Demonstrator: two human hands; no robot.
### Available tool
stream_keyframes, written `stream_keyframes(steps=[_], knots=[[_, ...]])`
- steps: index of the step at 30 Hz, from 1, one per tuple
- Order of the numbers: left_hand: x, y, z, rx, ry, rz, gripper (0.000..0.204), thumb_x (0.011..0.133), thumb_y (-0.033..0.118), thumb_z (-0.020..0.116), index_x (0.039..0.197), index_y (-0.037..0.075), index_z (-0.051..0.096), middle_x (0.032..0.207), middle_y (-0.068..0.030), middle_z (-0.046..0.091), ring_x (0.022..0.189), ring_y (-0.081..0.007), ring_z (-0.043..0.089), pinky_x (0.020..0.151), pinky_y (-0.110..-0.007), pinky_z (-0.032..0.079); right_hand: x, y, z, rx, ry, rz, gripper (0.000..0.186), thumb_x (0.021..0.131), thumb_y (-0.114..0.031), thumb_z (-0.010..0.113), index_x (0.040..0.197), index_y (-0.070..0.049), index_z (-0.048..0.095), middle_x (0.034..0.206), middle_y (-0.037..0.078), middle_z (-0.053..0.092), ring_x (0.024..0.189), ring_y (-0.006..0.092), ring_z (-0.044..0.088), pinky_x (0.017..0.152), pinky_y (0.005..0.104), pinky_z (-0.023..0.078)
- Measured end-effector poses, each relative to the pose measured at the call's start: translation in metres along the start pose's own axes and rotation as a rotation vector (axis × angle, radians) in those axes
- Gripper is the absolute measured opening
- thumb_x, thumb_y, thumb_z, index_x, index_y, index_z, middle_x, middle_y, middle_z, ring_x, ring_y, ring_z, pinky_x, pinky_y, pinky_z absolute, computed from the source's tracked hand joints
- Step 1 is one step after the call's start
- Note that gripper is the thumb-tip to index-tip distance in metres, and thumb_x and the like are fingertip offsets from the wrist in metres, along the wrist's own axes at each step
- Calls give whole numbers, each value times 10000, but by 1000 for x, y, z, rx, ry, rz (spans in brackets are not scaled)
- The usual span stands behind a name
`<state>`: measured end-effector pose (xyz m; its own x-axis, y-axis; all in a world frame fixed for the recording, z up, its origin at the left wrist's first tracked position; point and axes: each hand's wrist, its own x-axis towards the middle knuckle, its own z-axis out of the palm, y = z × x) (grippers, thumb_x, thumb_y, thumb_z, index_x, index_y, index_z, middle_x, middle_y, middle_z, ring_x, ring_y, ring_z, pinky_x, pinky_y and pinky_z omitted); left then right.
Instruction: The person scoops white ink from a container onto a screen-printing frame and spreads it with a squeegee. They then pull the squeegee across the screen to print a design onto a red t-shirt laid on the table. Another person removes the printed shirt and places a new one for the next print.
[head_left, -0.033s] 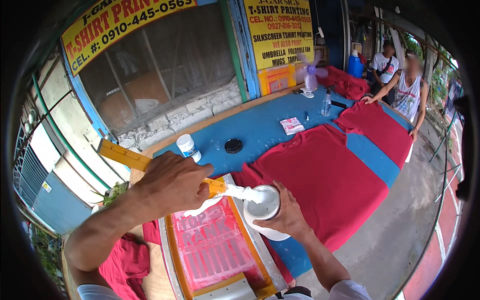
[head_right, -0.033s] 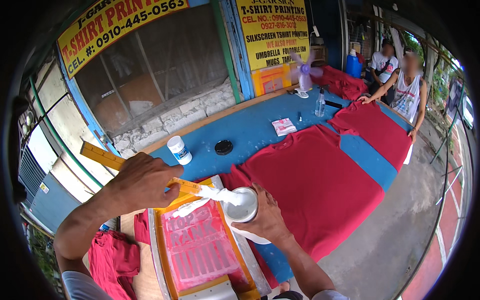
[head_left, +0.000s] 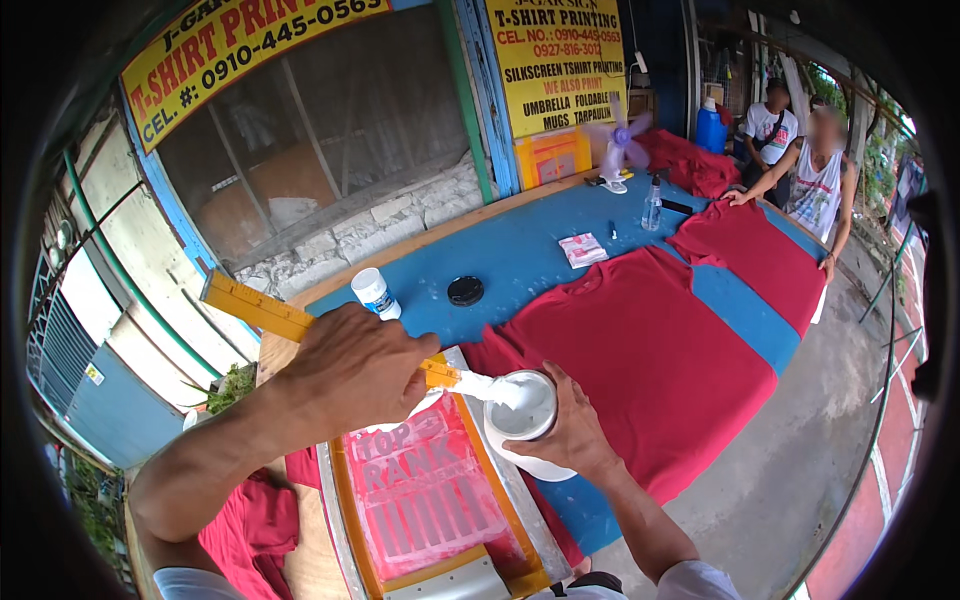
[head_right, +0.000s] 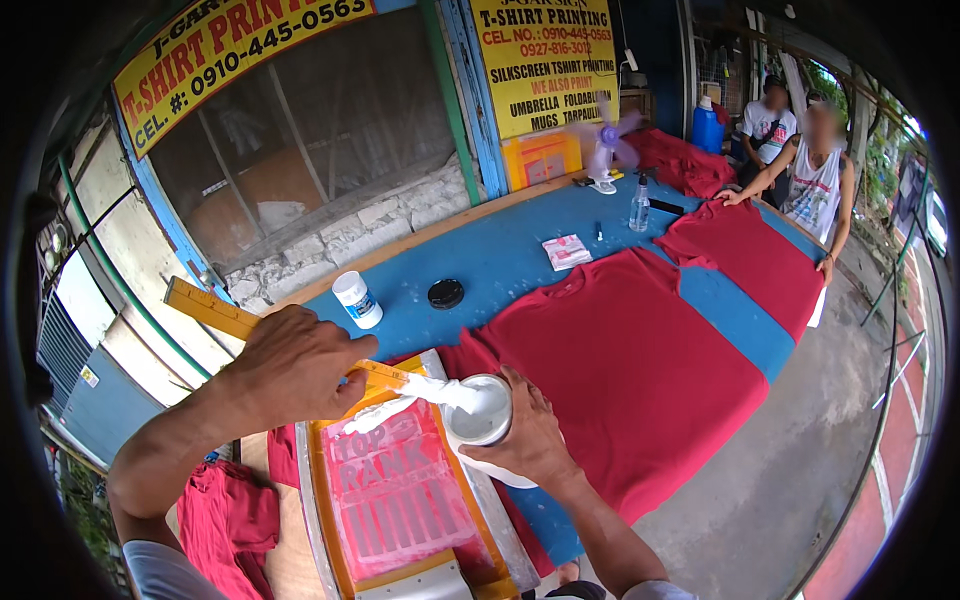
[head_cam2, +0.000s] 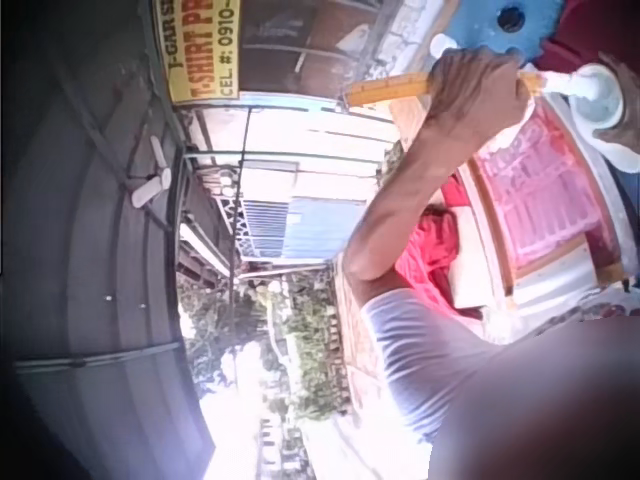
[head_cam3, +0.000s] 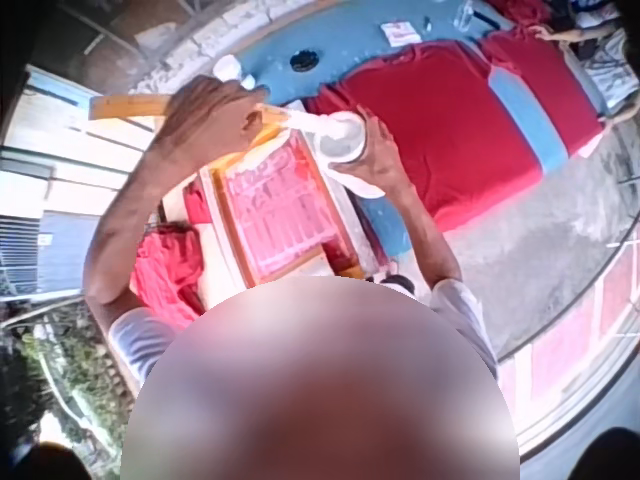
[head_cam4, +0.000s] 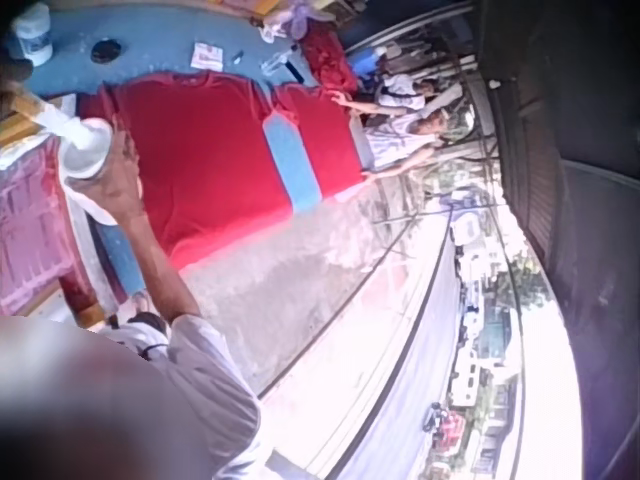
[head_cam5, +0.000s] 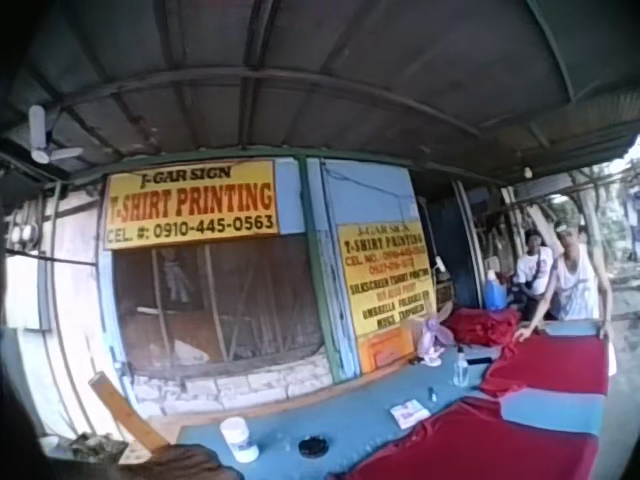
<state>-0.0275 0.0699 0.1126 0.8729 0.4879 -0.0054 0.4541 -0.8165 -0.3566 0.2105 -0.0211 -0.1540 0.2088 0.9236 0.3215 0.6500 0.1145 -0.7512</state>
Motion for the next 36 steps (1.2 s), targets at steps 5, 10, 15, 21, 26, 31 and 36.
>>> stream_keyframes(steps=[5, 10, 15, 21, 26, 31, 36], knots=[[39, 32, 34, 178, -82, 252, 184, 930, 241, 681, 1027, 100, 747, 751, -91, 715, 699, -318, 687, 824, -444, 539, -7, 6, -5, 50, 12, -28, 1328, 681, -532, 1033, 1667, 9, 326, 1628, 296, 503, 1500, 523, 519, 1261, 609, 410], [56, 43, 59, -84, -218, 111, 161, 957, 211, 631, 1025, 142, 760, 745, -91, 731, 698, -352, 709, 823, -446, 571, -3, 17, -13, 92, 12, -70, 1327, 684, -530, 1035, 1652, 26, 319, 1592, 310, 515, 1468, 521, 542, 1240, 632, 424], [77, 48, 63, -240, -261, 25, 134, 940, 220, 676, 928, 123, 768, 707, -113, 723, 664, -380, 719, 717, -501, 582, -8, 24, -16, 104, 17, -68, 1328, 689, -546, 1032, 1648, 31, 317, 1571, 304, 534, 1454, 507, 556, 1223, 637, 441], [84, 42, 55, -337, -384, -94, 178, 956, 254, 711, 922, 99, 791, 753, -114, 763, 698, -353, 748, 749, -493, 598, -9, 24, -16, 69, 33, -81, 1298, 703, -554, 1025, 1634, 39, 341, 1572, 312, 533, 1444, 507, 568, 1197, 634, 474], [78, 33, 58, -421, -433, -192, 241, 990, 317, 726, 1040, 115, 848, 843, -115, 806, 800, -321, 785, 809, -475, 613, -6, 23, -14, 65, 41, -106, 1295, 705, -550, 1025, 1638, 31, 341, 1584, 309, 526, 1456, 499, 560, 1201, 639, 466], [83, 21, 58, -410, -550, -293, 289, 1019, 365, 734, 1114, 124, 862, 921, -99, 831, 869, -281, 798, 820, -464, 614, -4, 21, -12, 53, 29, -94, 1296, 697, -537, 1029, 1637, 28, 340, 1586, 306, 526, 1448, 497, 565, 1214, 638, 449], [75, 3, 62, -500, -514, -269, 304, 1045, 387, 753, 1086, 106, 862, 873, -84, 811, 837, -243, 782, 773, -429, 589, 3, 21, -10, 65, 22, -95, 1301, 685, -533, 1037, 1634, 29, 346, 1574, 301, 541, 1436, 498, 575, 1207, 635, 454]])
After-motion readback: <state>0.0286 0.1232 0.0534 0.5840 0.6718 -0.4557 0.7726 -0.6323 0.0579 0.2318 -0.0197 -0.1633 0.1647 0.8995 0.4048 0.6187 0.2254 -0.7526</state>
